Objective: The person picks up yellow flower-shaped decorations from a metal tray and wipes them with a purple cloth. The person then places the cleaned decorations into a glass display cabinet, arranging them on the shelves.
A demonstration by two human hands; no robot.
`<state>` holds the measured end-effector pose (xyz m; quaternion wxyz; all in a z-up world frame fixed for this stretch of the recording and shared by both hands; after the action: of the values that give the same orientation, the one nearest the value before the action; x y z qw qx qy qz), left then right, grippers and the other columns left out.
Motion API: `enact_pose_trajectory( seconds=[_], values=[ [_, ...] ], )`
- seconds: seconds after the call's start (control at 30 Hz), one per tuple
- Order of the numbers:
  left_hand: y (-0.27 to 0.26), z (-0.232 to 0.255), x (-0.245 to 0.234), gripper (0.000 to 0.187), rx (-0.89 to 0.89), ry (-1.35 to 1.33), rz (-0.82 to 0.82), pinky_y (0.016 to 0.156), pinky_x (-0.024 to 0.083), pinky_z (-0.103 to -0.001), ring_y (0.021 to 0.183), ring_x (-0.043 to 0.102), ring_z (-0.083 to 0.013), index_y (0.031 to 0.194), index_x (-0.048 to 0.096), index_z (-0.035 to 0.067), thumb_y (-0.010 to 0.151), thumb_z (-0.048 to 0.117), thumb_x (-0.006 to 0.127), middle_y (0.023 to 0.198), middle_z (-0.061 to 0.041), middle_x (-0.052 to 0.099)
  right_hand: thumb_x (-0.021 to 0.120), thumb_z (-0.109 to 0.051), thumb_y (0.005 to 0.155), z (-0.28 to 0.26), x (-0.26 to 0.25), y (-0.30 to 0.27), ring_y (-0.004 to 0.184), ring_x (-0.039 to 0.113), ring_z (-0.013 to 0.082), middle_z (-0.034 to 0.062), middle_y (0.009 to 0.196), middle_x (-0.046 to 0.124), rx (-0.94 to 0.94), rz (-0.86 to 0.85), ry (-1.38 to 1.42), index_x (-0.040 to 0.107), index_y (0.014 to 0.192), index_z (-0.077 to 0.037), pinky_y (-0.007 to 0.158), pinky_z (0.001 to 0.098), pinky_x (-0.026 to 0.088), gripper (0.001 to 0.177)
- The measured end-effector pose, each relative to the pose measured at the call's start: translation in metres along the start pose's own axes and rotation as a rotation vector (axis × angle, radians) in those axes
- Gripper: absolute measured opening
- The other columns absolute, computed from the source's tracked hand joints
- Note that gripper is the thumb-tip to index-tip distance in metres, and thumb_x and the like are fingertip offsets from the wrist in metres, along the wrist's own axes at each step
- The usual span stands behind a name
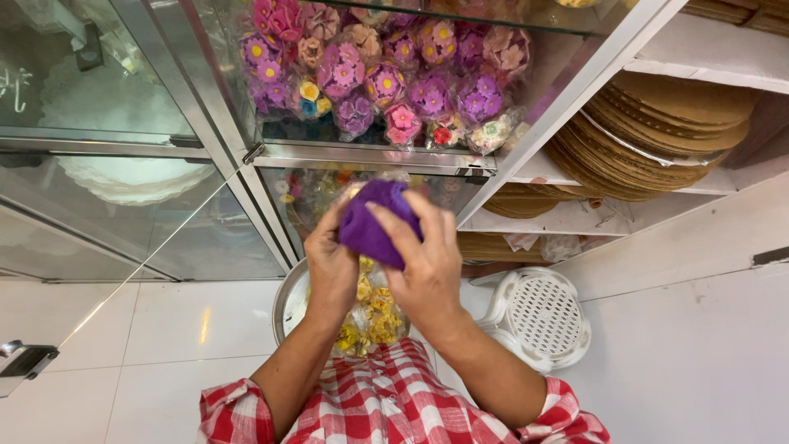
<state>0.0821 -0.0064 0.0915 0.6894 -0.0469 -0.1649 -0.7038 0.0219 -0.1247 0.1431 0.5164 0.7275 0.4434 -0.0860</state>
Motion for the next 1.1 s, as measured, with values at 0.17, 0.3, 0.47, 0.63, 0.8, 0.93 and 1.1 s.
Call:
enact_pose_trajectory(
  seconds=[0.17, 0.3, 0.47, 0.63, 0.8, 0.93, 1.1],
  values=[
    [0.003, -0.005, -0.004, 0.03, 0.082, 0.021, -0.02, 0.096, 0.054, -0.044, 0.103, 0.067, -0.0287, 0.127, 0.064, -0.002, 0.097, 0.002, 0.061, 0.115, -0.025, 0.07, 0.077, -0.008, 0.082, -0.003, -0.005, 0.002, 0.111, 0.055, 0.0316, 0.0136, 0.13, 0.058, 0.017, -0.026, 0.03, 0.068, 0.126, -0.022, 0.098, 0.0502, 0.049, 0.047],
    [-0.003, -0.009, 0.001, 0.029, 0.015, -0.034, -0.029, 0.086, 0.059, -0.036, 0.096, 0.068, -0.0178, 0.124, 0.068, -0.001, 0.096, 0.007, 0.065, 0.11, -0.018, 0.075, 0.079, -0.005, 0.083, 0.016, -0.027, 0.027, 0.113, 0.055, 0.0342, 0.0162, 0.128, 0.057, 0.092, 0.076, 0.103, 0.068, 0.123, -0.014, 0.1, 0.0522, 0.048, 0.043],
    [0.006, -0.044, -0.007, 0.029, -0.059, -0.231, -0.017, 0.073, 0.062, -0.032, 0.086, 0.069, -0.0175, 0.123, 0.066, -0.002, 0.097, 0.011, 0.064, 0.099, -0.016, 0.072, 0.076, -0.012, 0.089, 0.088, -0.01, 0.017, 0.096, 0.059, 0.0216, 0.0089, 0.111, 0.064, 0.45, 0.123, 0.587, 0.07, 0.119, -0.01, 0.083, 0.0392, 0.053, 0.03],
    [0.017, -0.052, 0.004, 0.032, -0.205, -0.433, -0.063, 0.073, 0.064, -0.035, 0.089, 0.071, -0.0217, 0.126, 0.063, 0.002, 0.098, 0.017, 0.063, 0.106, -0.015, 0.069, 0.071, -0.016, 0.093, 0.101, 0.023, -0.008, 0.069, 0.067, 0.0206, 0.0105, 0.088, 0.069, 0.838, 0.182, 1.121, 0.068, 0.115, -0.009, 0.06, 0.0334, 0.061, 0.024],
    [0.018, -0.053, -0.002, 0.04, -0.262, -0.063, -0.04, 0.057, 0.054, -0.022, 0.076, 0.061, -0.011, 0.131, 0.064, 0.008, 0.099, 0.033, 0.062, 0.094, -0.008, 0.065, 0.073, -0.014, 0.091, 0.1, 0.017, -0.011, 0.074, 0.065, 0.0149, 0.007, 0.091, 0.069, 0.796, 0.201, 1.033, 0.066, 0.115, -0.011, 0.062, 0.0305, 0.061, 0.025],
    [0.007, -0.059, 0.008, 0.053, -0.357, -0.154, -0.124, 0.072, 0.065, -0.043, 0.09, 0.071, -0.027, 0.144, 0.053, 0.004, 0.099, 0.033, 0.055, 0.112, -0.021, 0.065, 0.074, -0.011, 0.091, 0.112, 0.009, -0.009, 0.079, 0.065, 0.013, 0.0058, 0.093, 0.069, 0.659, 0.218, 0.849, 0.067, 0.118, -0.01, 0.073, 0.0312, 0.06, 0.028],
    [0.005, -0.054, 0.036, 0.091, -0.27, -0.29, -0.359, 0.086, 0.063, -0.043, 0.109, 0.064, -0.0298, 0.156, 0.03, 0.003, 0.079, -0.004, 0.077, 0.132, -0.021, 0.052, 0.076, -0.009, 0.089, 0.088, -0.027, 0.02, 0.104, 0.058, 0.0138, 0.0084, 0.114, 0.066, 0.456, 0.24, 0.623, 0.068, 0.123, -0.008, 0.098, 0.0364, 0.049, 0.035]
  ],
)
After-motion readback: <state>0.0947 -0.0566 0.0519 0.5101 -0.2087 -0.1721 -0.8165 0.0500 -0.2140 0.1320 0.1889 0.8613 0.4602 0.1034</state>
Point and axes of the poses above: each hand's wrist, its own y-axis towards the middle knuckle, its own x-axis out of the palm, z = x × y, the point moved 10 cm from there along y, towards the middle knuckle
